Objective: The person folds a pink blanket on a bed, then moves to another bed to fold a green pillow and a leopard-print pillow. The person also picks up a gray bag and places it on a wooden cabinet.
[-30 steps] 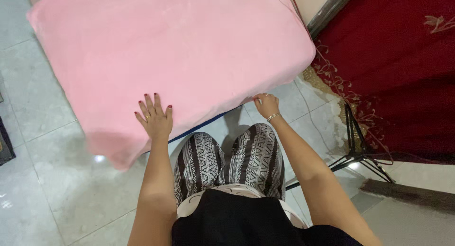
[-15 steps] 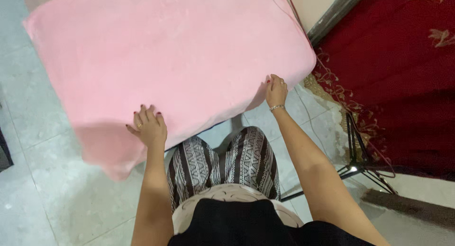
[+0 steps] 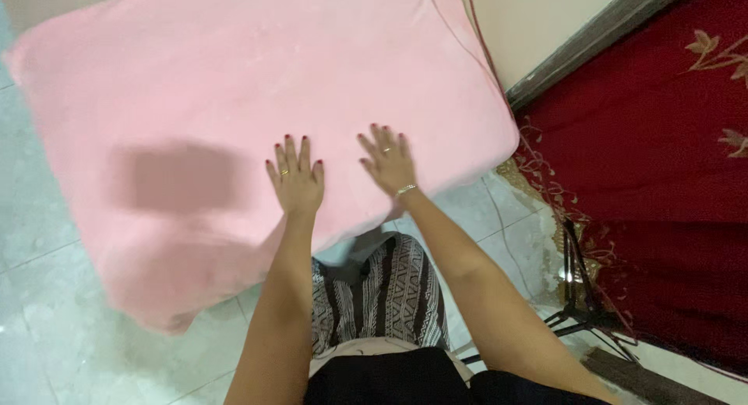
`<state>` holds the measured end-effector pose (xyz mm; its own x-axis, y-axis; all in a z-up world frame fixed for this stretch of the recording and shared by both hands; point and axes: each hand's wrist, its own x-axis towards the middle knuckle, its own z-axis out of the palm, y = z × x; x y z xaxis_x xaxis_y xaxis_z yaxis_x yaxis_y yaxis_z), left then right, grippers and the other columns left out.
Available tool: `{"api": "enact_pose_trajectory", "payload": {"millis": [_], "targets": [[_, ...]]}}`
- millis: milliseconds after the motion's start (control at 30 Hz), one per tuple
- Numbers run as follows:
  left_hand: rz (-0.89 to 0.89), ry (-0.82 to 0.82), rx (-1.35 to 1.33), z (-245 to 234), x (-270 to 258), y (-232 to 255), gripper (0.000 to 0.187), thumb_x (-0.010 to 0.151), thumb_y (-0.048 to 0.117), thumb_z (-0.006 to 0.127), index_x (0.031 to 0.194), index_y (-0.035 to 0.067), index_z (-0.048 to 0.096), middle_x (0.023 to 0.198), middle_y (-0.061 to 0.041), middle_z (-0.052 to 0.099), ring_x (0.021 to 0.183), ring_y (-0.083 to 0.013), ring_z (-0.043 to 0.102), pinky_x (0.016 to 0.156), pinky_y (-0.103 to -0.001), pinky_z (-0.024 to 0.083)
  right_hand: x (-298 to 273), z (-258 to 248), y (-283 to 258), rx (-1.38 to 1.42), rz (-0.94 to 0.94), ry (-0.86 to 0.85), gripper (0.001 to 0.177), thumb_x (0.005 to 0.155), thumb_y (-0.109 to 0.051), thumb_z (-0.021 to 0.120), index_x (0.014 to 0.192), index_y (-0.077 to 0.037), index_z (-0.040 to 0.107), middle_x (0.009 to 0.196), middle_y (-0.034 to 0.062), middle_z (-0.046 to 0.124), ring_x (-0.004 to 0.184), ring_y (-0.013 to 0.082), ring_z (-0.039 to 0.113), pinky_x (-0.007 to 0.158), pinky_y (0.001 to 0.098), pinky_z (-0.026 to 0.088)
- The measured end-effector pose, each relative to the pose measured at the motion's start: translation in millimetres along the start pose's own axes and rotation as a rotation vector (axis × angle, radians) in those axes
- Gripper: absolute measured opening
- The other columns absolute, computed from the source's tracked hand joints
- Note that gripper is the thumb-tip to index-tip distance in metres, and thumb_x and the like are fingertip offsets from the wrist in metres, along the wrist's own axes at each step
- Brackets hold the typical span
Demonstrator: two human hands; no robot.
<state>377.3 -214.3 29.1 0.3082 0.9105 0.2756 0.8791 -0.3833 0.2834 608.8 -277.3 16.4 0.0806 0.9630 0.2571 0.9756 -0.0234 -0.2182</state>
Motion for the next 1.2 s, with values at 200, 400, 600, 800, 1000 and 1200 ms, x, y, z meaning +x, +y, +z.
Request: {"api": "enact_pose_trajectory", "payload": {"millis": [200,400,600,800,1000,1200], "targets": [[-0.036,-0.089,0.041,2,-3,2,0.062,0.104,0.041,0.047,0.163,0.024,0.034,0.171,-0.012,0.024,0.157,-0.0359,0.021,0.124,-0.062,0.011,-36,-52,167,-0.089,0.362,-0.005,0.062,0.101,-0.043,0.055,0.159,-0.027,0.040,0.169,0.0119,0.026,0.155,0.0366,0.022,0.119,0.0667,0.012],[-0.037,-0.103,0.072,4,-4,4,0.063,0.104,0.040,0.046,0.164,0.023,0.035,0.171,-0.013,0.024,0.157,-0.0376,0.021,0.123,-0.064,0.011,-26,-62,194,0.123,0.784,0.029,0.059,0.109,-0.046,0.044,0.163,-0.026,0.029,0.167,0.0177,0.021,0.155,0.0394,0.014,0.123,0.0647,0.008],[-0.029,-0.119,0.068,5,-7,1,0.062,0.106,0.039,0.045,0.164,0.024,0.034,0.171,-0.014,0.024,0.157,-0.0385,0.020,0.124,-0.064,0.011,-18,-37,137,-0.015,0.342,-0.293,0.055,0.104,-0.052,0.044,0.157,-0.040,0.036,0.172,0.0012,0.018,0.158,0.0289,0.012,0.120,0.0726,0.000],[-0.052,-0.132,0.047,2,-4,5,0.063,0.104,0.040,0.044,0.164,0.025,0.032,0.171,-0.012,0.022,0.156,-0.0358,0.019,0.124,-0.063,0.008,-22,-73,196,-0.037,0.645,-0.180,0.061,0.100,-0.054,0.044,0.158,-0.038,0.032,0.169,-0.0003,0.013,0.152,0.0413,0.012,0.113,0.0752,0.006],[-0.059,-0.102,0.051,7,-2,6,0.063,0.104,0.040,0.045,0.163,0.026,0.033,0.171,-0.010,0.021,0.157,-0.0343,0.019,0.124,-0.061,0.008,18,-53,184,-0.162,0.534,0.472,0.037,0.107,-0.030,0.051,0.134,-0.008,0.063,0.141,0.0136,0.062,0.141,0.0347,0.046,0.119,0.0607,0.026],[-0.058,-0.092,0.068,14,-4,3,0.065,0.103,0.041,0.046,0.164,0.028,0.031,0.172,-0.009,0.021,0.157,-0.0326,0.019,0.125,-0.059,0.009,73,6,47,0.042,0.031,-0.077,0.056,0.097,-0.047,0.057,0.148,-0.023,0.053,0.158,0.0112,0.043,0.148,0.0367,0.032,0.115,0.0662,0.018]]}}
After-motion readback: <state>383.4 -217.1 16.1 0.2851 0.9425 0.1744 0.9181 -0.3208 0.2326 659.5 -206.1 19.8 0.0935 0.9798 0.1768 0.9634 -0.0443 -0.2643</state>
